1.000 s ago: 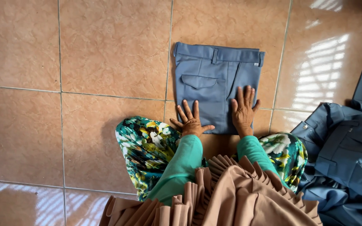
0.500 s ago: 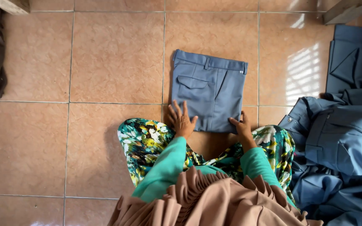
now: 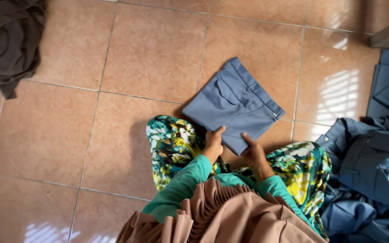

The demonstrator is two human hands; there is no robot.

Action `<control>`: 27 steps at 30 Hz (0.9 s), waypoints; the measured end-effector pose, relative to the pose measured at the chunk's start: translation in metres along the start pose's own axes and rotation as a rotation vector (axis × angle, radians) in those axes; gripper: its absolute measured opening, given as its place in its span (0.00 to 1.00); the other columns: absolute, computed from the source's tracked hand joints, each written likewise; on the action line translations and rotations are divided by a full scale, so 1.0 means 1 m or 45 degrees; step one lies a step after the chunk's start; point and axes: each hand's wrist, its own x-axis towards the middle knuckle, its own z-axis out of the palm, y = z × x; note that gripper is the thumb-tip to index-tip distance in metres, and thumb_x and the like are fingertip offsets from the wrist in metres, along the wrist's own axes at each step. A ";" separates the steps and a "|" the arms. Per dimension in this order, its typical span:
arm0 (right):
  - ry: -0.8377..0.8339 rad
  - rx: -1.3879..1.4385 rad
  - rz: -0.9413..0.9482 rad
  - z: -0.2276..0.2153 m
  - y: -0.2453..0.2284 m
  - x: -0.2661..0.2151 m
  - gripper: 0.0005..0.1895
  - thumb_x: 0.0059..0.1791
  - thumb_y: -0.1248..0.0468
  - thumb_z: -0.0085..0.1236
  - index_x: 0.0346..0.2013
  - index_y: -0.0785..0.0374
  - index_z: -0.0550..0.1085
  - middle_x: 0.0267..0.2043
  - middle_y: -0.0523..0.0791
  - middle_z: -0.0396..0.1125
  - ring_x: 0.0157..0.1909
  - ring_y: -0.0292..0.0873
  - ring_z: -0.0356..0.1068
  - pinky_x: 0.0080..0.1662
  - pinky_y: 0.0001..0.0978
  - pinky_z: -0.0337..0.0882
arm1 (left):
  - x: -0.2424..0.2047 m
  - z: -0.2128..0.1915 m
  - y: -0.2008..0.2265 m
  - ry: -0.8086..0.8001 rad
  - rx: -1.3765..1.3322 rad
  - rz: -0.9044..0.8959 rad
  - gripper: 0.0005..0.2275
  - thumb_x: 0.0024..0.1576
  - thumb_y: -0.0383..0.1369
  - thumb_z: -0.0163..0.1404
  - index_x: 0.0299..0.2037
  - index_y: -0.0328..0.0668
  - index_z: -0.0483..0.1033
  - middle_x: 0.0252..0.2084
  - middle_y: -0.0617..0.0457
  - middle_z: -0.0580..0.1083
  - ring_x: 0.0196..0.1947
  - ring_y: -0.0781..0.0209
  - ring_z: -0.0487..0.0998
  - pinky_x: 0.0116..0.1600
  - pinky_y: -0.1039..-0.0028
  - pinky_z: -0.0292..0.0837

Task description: Folding blue trousers on the floor and stacking them in a pile.

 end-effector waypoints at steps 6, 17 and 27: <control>0.031 0.109 -0.155 -0.130 -0.029 0.187 0.26 0.49 0.46 0.68 0.40 0.66 0.74 0.37 0.47 0.65 0.45 0.45 0.76 0.51 0.43 0.77 | -0.048 -0.032 0.078 -0.223 -0.107 0.143 0.35 0.48 0.33 0.68 0.65 0.29 0.65 0.59 0.32 0.68 0.61 0.40 0.69 0.61 0.46 0.65; -0.254 -0.204 -0.450 0.179 -0.071 0.077 0.07 0.51 0.60 0.66 0.36 0.54 0.75 0.35 0.44 0.68 0.37 0.42 0.78 0.38 0.32 0.82 | 0.013 -0.161 0.227 -0.251 -0.543 0.503 0.26 0.45 0.29 0.70 0.53 0.35 0.75 0.42 0.40 0.73 0.43 0.41 0.75 0.45 0.48 0.74; -0.861 -0.452 -0.330 0.414 0.098 0.068 0.17 0.47 0.64 0.74 0.47 0.53 0.76 0.43 0.45 0.70 0.48 0.50 0.76 0.52 0.52 0.82 | -0.084 -0.398 0.295 0.171 -0.677 0.825 0.22 0.45 0.32 0.72 0.49 0.42 0.80 0.43 0.48 0.76 0.45 0.57 0.74 0.51 0.54 0.74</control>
